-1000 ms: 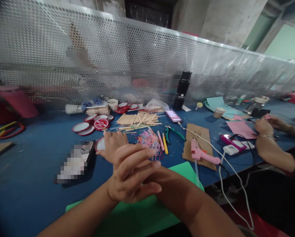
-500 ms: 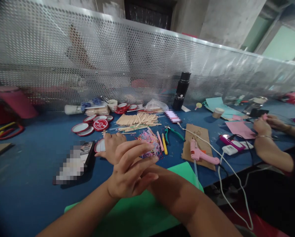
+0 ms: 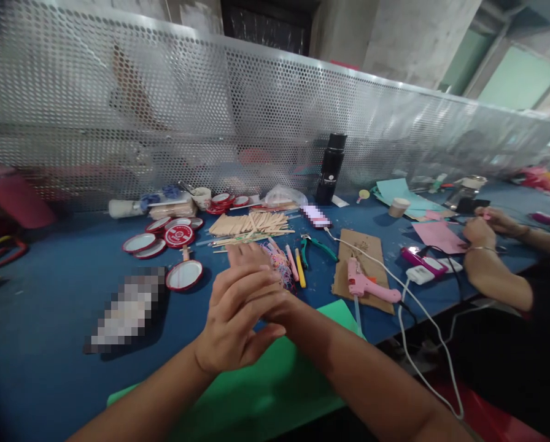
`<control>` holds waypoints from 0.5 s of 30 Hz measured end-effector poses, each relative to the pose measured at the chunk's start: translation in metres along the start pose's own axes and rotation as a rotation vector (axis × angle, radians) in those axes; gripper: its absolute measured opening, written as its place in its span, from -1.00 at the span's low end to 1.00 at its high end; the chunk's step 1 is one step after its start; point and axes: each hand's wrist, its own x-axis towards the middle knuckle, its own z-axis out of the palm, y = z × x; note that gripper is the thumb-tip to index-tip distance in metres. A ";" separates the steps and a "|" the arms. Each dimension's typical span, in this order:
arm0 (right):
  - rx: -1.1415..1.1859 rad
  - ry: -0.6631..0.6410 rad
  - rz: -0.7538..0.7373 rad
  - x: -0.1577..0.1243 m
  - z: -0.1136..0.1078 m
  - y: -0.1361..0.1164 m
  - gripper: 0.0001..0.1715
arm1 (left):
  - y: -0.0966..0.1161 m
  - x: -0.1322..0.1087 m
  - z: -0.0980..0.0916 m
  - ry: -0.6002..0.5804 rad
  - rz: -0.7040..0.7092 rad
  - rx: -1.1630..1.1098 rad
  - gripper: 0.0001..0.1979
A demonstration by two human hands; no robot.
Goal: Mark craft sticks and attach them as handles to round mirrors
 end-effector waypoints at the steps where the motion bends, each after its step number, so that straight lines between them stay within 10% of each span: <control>1: -0.018 -0.019 0.009 -0.005 -0.007 0.010 -0.54 | 0.000 0.000 0.001 -0.004 -0.003 0.011 -0.65; 5: -0.142 -0.144 0.136 -0.017 -0.033 0.047 -0.82 | -0.006 0.000 0.006 -0.072 -0.044 -0.028 -0.67; 15: -0.248 -0.472 0.400 -0.010 -0.072 0.075 -0.71 | -0.016 -0.018 0.034 -0.491 0.073 -0.039 -0.72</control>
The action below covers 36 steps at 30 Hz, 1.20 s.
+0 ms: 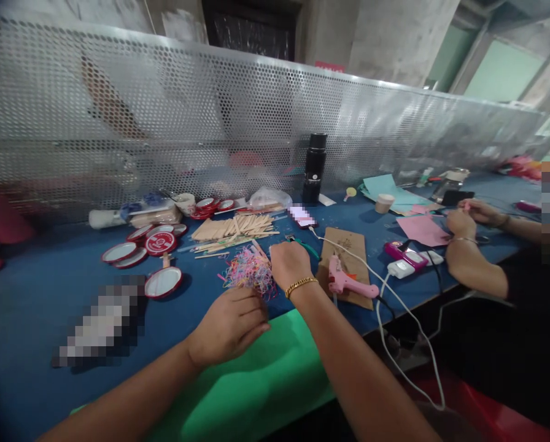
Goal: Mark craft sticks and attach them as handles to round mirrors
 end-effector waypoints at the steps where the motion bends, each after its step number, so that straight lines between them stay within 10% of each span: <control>1: 0.008 -0.019 0.000 0.000 -0.004 0.000 -0.71 | 0.002 -0.001 0.002 -0.013 0.039 0.028 -0.72; 10: 0.058 -0.096 -0.003 0.014 -0.021 -0.010 -0.69 | 0.000 0.015 -0.007 -0.026 0.170 0.142 -0.66; 20: 0.115 -0.086 0.037 0.039 0.012 -0.017 -0.68 | -0.047 0.016 -0.015 0.352 -0.560 0.128 -0.74; 26: 0.198 -0.012 0.038 0.031 0.021 -0.013 -0.67 | -0.076 -0.007 -0.018 0.237 -0.813 0.157 -0.79; 36: 0.399 0.055 -0.051 0.027 0.030 -0.021 -0.63 | -0.071 -0.015 0.013 -0.123 -0.635 0.142 -0.24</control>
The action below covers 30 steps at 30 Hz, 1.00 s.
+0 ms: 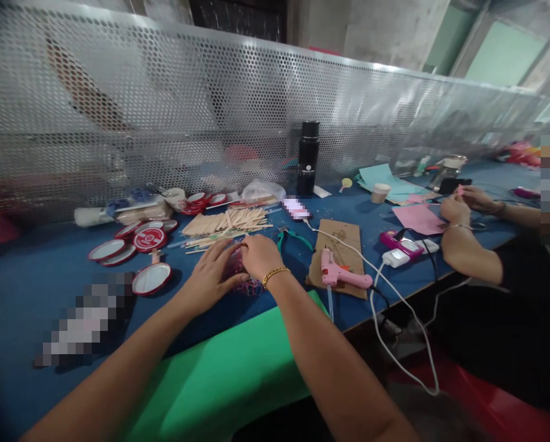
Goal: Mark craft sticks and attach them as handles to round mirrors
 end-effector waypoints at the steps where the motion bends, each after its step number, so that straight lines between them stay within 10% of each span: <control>1: 0.010 0.007 0.014 -0.002 0.002 -0.001 -0.59 | 0.001 -0.002 0.004 -0.028 0.012 0.017 -0.15; 9: 0.137 -0.023 -0.006 -0.027 0.018 -0.004 -0.35 | 0.003 -0.006 0.014 -0.189 0.000 0.116 -0.28; 22: -0.035 0.007 -0.063 -0.037 0.001 0.010 -0.30 | 0.020 -0.003 -0.012 -0.032 -0.043 0.117 -0.37; 30: -0.084 0.003 -0.013 -0.039 -0.001 0.003 -0.34 | 0.023 -0.001 -0.005 -0.155 0.106 0.065 -0.47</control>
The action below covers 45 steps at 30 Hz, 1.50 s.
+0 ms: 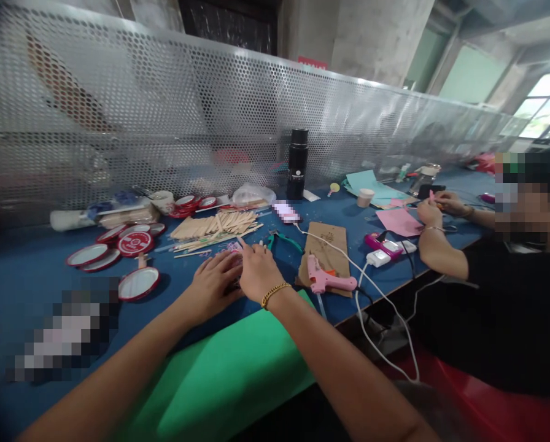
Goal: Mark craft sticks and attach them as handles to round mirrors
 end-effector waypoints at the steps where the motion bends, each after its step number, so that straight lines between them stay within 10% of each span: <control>1: -0.002 0.023 -0.006 0.002 0.001 -0.002 -0.34 | -0.001 0.000 0.000 0.019 -0.002 -0.004 -0.48; 17: -0.047 0.170 -0.089 0.045 0.028 -0.037 -0.54 | -0.012 0.006 -0.025 0.298 -0.109 0.110 -0.58; 45: -0.042 0.079 -0.083 0.048 0.044 -0.032 -0.55 | -0.033 0.005 0.000 -0.017 -0.033 0.000 -0.61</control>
